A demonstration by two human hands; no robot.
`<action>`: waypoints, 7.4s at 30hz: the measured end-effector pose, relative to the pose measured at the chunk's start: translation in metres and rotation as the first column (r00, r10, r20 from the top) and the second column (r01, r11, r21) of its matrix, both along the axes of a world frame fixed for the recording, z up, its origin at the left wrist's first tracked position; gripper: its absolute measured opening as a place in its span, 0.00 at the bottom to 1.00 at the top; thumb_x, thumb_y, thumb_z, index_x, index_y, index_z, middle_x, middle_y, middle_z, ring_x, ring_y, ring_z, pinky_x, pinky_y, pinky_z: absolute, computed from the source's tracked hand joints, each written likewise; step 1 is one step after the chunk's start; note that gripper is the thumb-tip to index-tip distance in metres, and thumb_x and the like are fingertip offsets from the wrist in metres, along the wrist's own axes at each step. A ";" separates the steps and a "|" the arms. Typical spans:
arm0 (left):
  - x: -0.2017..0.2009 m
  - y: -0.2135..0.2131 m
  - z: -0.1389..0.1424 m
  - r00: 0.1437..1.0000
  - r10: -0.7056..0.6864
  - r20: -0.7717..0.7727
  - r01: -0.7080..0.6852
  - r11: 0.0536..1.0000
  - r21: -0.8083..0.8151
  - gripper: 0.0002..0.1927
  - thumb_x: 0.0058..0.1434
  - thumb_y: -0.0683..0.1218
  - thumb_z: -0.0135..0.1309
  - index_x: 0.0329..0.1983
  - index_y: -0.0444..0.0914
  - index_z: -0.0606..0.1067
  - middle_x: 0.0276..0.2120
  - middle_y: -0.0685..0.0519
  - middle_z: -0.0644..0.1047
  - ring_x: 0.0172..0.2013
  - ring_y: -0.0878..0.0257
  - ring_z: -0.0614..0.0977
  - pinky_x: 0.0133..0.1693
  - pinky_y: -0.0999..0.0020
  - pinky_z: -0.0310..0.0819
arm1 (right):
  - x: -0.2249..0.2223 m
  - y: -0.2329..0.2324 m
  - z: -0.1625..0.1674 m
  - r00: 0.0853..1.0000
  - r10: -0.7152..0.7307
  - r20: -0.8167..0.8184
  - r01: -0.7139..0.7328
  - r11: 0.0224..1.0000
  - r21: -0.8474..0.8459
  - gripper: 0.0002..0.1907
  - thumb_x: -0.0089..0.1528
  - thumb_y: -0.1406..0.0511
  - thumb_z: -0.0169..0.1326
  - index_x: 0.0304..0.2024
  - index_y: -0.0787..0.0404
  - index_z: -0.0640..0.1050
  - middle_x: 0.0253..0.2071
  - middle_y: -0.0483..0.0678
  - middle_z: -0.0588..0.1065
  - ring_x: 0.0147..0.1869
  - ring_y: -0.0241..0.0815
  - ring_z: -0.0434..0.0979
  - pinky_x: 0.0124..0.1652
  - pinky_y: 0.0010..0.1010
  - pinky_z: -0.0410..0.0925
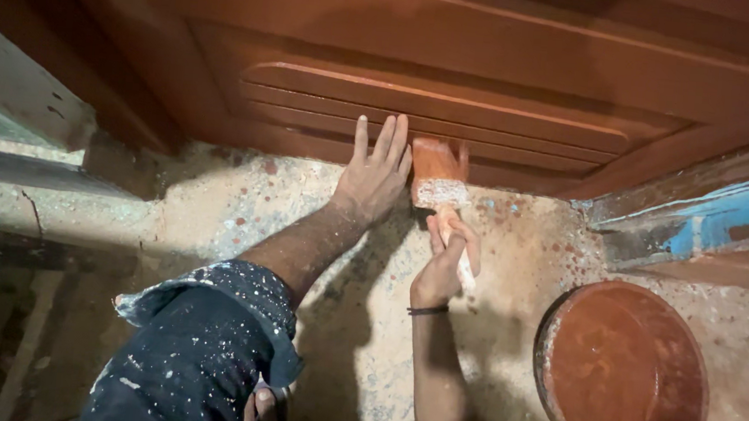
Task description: The person paints the lower panel of a wooden door with brown paint using a brush. They repeatedly dip the brush into a paint container and apply paint in horizontal strokes along the grooves and flat surfaces of the door panel.
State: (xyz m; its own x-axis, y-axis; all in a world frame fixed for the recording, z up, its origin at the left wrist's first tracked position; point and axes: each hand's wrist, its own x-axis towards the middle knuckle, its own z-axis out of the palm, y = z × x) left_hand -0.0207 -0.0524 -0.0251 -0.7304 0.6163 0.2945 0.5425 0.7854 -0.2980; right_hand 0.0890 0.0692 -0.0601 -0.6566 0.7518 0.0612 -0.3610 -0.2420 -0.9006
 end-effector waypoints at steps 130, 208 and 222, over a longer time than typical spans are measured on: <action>0.015 -0.052 0.014 0.995 0.096 0.014 -0.095 0.993 -0.069 0.30 0.64 0.54 0.46 0.66 0.35 0.70 0.71 0.34 0.58 0.72 0.41 0.57 0.65 0.25 0.43 | -0.029 -0.047 0.011 0.981 0.130 -0.146 -0.128 0.992 0.025 0.11 0.70 0.66 0.45 0.44 0.71 0.73 0.48 0.61 0.76 0.49 0.59 0.83 0.51 0.42 0.79; 0.011 -0.024 0.014 0.998 0.051 0.032 -0.047 0.992 -0.119 0.26 0.66 0.54 0.46 0.66 0.40 0.71 0.73 0.32 0.54 0.73 0.39 0.53 0.64 0.23 0.41 | -0.017 0.004 0.020 0.931 0.079 -0.356 -0.051 0.995 0.087 0.10 0.71 0.67 0.43 0.47 0.68 0.72 0.47 0.60 0.75 0.50 0.59 0.82 0.50 0.39 0.79; 0.008 -0.011 0.019 0.999 0.031 0.039 -0.028 0.997 -0.074 0.29 0.63 0.54 0.48 0.66 0.37 0.70 0.73 0.32 0.53 0.74 0.40 0.52 0.65 0.24 0.40 | -0.011 0.013 0.022 0.912 0.106 -0.397 -0.064 0.991 0.118 0.10 0.72 0.66 0.45 0.47 0.68 0.72 0.48 0.60 0.76 0.51 0.57 0.82 0.52 0.39 0.78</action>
